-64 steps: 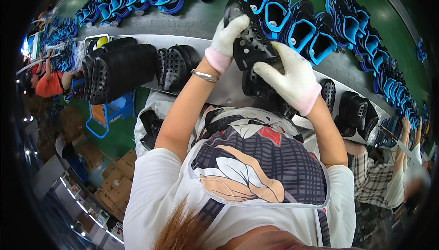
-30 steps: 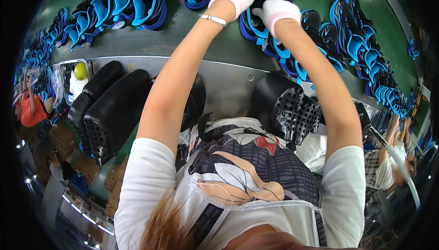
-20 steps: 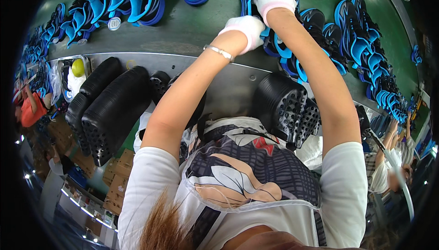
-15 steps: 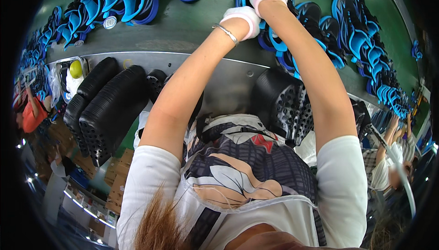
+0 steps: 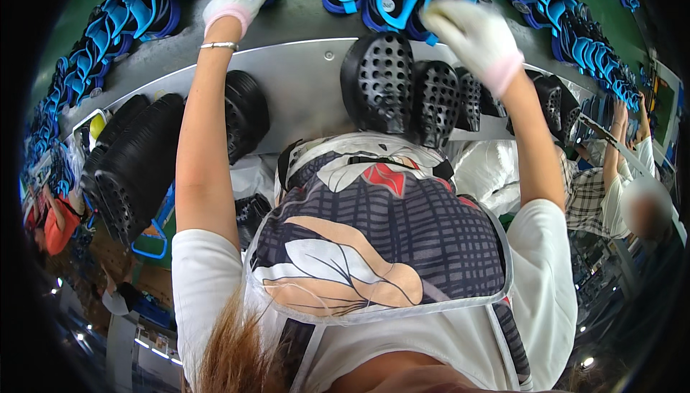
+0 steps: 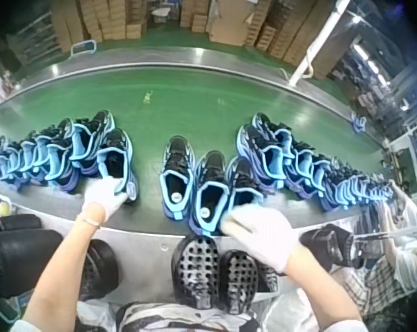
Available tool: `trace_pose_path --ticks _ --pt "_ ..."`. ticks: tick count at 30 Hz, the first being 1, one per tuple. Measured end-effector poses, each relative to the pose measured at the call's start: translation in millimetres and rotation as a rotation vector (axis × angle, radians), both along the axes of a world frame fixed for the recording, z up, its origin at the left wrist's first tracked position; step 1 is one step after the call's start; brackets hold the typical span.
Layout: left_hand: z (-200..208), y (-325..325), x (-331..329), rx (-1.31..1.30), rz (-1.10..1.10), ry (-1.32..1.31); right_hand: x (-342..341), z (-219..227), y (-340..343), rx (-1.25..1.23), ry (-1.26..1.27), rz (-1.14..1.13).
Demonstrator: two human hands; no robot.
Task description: The person assembles shoes by hand at a production line station, repeatedly picking up black perforated shoe components, inserting them into blue and black shoe uppers, and pressing them into place.
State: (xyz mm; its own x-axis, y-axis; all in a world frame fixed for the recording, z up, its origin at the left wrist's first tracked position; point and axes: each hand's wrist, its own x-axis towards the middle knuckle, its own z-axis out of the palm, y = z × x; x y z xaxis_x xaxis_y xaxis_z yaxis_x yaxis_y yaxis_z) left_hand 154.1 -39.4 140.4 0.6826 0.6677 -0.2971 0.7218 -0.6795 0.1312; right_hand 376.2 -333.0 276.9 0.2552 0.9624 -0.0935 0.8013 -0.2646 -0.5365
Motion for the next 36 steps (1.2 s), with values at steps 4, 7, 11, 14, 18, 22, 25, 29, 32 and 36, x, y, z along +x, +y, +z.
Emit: trace_pose_path --ticks 4,7,11,14,18,22,25,29,32,36 --pt "26 -55 -9 0.318 -0.003 -0.433 -30 7 -100 0.027 -0.028 0.010" --pt "42 -94 -10 0.241 0.013 -0.495 -58 8 -130 -0.010 0.025 -0.065" --pt "43 -128 -4 0.041 0.017 -0.578 -72 -3 -137 0.056 0.000 0.035" --pt "50 -143 -2 0.027 -0.019 -0.613 -73 -14 -134 0.102 -0.045 0.067" --pt "61 -157 -6 0.028 -0.045 -0.581 -71 -14 -132 0.093 -0.058 0.071" --pt "86 -170 -5 -0.141 0.110 -0.575 -69 -4 -133 0.112 0.044 0.058" --pt "124 -180 1 -0.501 0.241 -0.736 -64 32 -123 0.093 0.206 -0.046" --pt "133 -186 5 -1.436 0.104 -1.000 -58 68 -77 0.314 0.289 0.038" --pt "133 -184 9 -1.828 0.206 -1.059 -58 62 -44 0.320 0.313 0.086" --pt "111 -158 2 -1.621 0.298 -1.159 -70 51 -10 0.052 0.413 -0.008"
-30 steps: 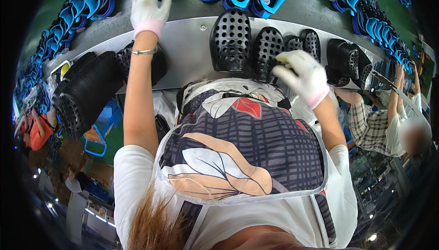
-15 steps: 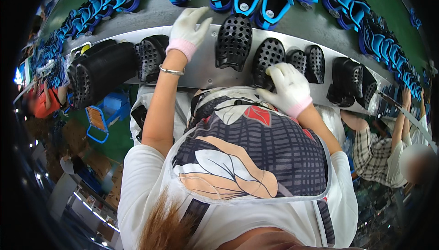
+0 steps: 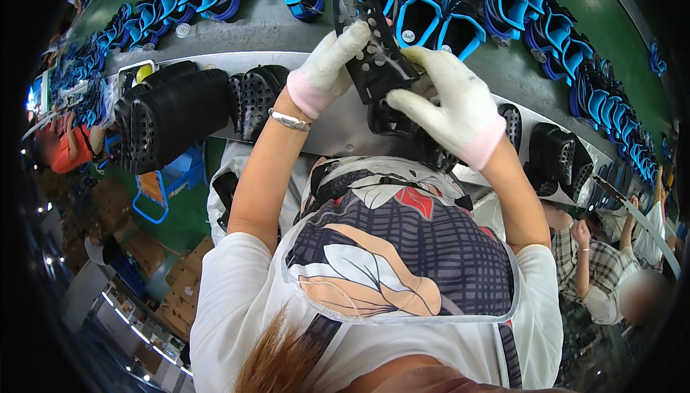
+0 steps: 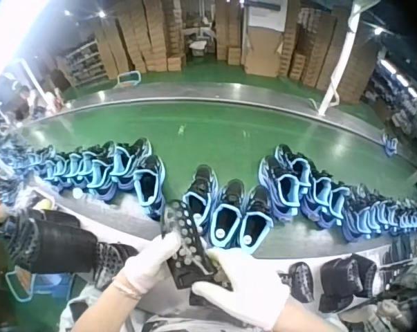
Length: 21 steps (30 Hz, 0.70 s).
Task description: The person assembles shoes by hand at a production line station, repeatedly picking up black perforated shoe components, inserting them into blue and black shoe uppers, and pressing them into place.
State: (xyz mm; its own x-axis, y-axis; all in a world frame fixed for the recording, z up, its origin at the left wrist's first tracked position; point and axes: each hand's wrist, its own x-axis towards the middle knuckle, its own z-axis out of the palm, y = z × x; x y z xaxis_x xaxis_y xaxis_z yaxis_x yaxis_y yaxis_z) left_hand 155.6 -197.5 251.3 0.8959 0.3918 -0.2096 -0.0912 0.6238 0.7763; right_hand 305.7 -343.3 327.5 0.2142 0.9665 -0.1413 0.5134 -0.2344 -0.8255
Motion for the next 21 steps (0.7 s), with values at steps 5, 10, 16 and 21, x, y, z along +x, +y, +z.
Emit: trace_pose_path --ticks 5,10,16,21 --pt "-11 19 6 -0.036 0.159 0.084 -15 -25 37 -0.079 -0.383 -0.033" --pt "-22 41 14 0.067 0.106 0.246 -8 -47 66 -0.175 -0.312 -0.147" --pt "-54 103 47 1.198 0.180 0.527 34 -48 71 -0.413 -0.284 -0.080" --pt "-98 140 84 1.619 0.238 0.230 54 -56 112 -0.593 -0.352 0.032"
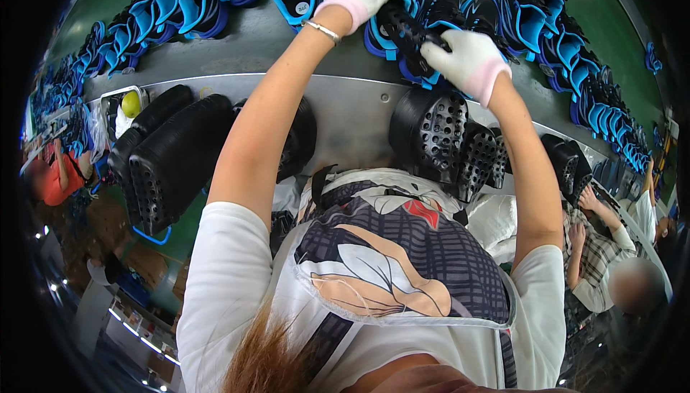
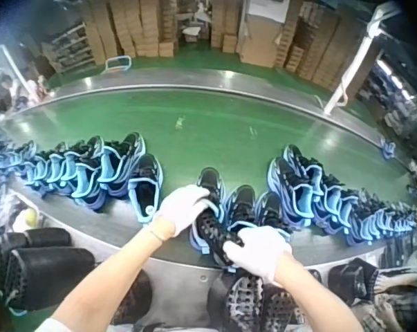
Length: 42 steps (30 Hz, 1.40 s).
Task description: The person assembles shoes by hand at a production line station, repeatedly picking up black perforated shoe components, inserting them into blue and black shoe uppers, and pressing them into place.
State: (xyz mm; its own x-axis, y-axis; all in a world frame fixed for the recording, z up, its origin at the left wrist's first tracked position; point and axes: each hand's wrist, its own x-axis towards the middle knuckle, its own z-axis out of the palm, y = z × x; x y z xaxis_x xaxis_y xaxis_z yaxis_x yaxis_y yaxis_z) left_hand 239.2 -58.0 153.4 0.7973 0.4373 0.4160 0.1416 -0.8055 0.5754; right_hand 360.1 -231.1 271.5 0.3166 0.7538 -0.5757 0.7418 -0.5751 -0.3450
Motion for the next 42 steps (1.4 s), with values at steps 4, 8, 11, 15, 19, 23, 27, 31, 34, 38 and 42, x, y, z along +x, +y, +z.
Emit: trace_pose_path --ticks 4,8,11,15,19,23,27,31,34,38,42 --pt "16 20 15 -0.028 -0.127 0.203 1 -5 40 -0.065 -0.148 0.034" --pt "5 15 18 0.096 0.024 0.250 -14 -26 71 -0.037 -0.228 0.047" --pt "20 6 13 -0.052 0.129 0.265 -17 -58 86 0.003 -0.314 -0.005" --pt "39 -11 -15 -0.187 0.120 0.422 -7 -93 103 -0.028 -0.273 -0.097" --pt "19 -37 -35 -0.147 -0.251 0.469 9 -105 121 -0.064 -0.135 -0.093" --pt "6 -34 -1 -0.337 -0.181 1.005 -4 -112 122 -0.042 -0.201 -0.069" --pt "-11 -32 10 -0.389 -0.123 1.088 -2 -134 116 0.086 -0.254 -0.023" --pt "-9 -34 13 -0.334 -0.039 1.041 3 -137 124 0.075 -0.301 0.045" --pt "7 -42 17 -0.252 -0.006 1.057 9 -136 128 0.189 -0.370 0.096" --pt "-2 -38 -6 -0.097 0.101 1.038 9 -65 104 0.214 -0.017 0.221" --pt "-2 -13 -48 -0.230 0.145 1.023 10 4 15 0.500 0.096 0.218"
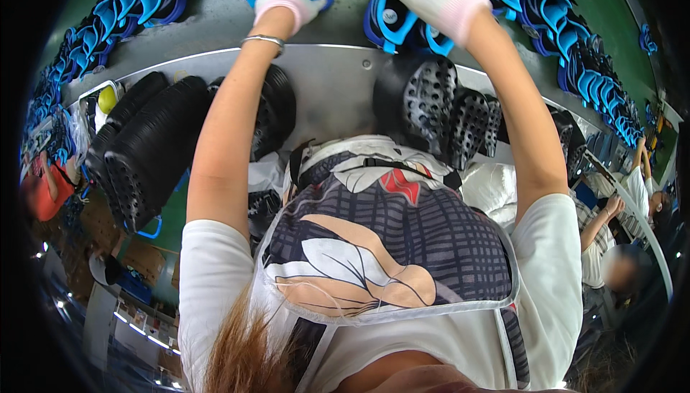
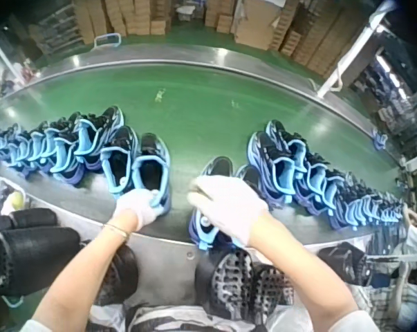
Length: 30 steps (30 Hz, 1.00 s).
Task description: The person assembles shoes by hand at a production line station, repeatedly picking up black perforated shoe components, inserting them into blue and black shoe uppers, and pressing them into place.
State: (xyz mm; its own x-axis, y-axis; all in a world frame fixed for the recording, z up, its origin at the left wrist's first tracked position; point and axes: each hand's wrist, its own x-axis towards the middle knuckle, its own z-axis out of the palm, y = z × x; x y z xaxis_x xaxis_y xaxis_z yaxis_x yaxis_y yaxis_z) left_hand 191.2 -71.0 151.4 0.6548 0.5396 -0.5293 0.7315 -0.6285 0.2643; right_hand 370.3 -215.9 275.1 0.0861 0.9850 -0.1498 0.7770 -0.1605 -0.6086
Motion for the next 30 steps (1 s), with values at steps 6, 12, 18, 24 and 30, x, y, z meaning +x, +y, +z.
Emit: trace_pose_path --ticks 6,12,18,24,30 --pt "11 -37 -40 0.287 0.111 -0.189 -22 27 -150 0.138 -0.046 -0.137" --pt "38 -101 -47 0.350 0.224 -0.611 -62 23 -196 0.040 -0.063 -0.141" --pt "62 -141 -47 0.118 0.295 -0.607 -67 15 -197 0.133 -0.105 -0.068" --pt "107 -157 -45 -0.515 0.489 -0.864 -62 55 -199 0.220 0.141 -0.045" --pt "132 -157 -44 -1.486 0.631 -1.139 -68 65 -167 0.154 0.450 -0.065"
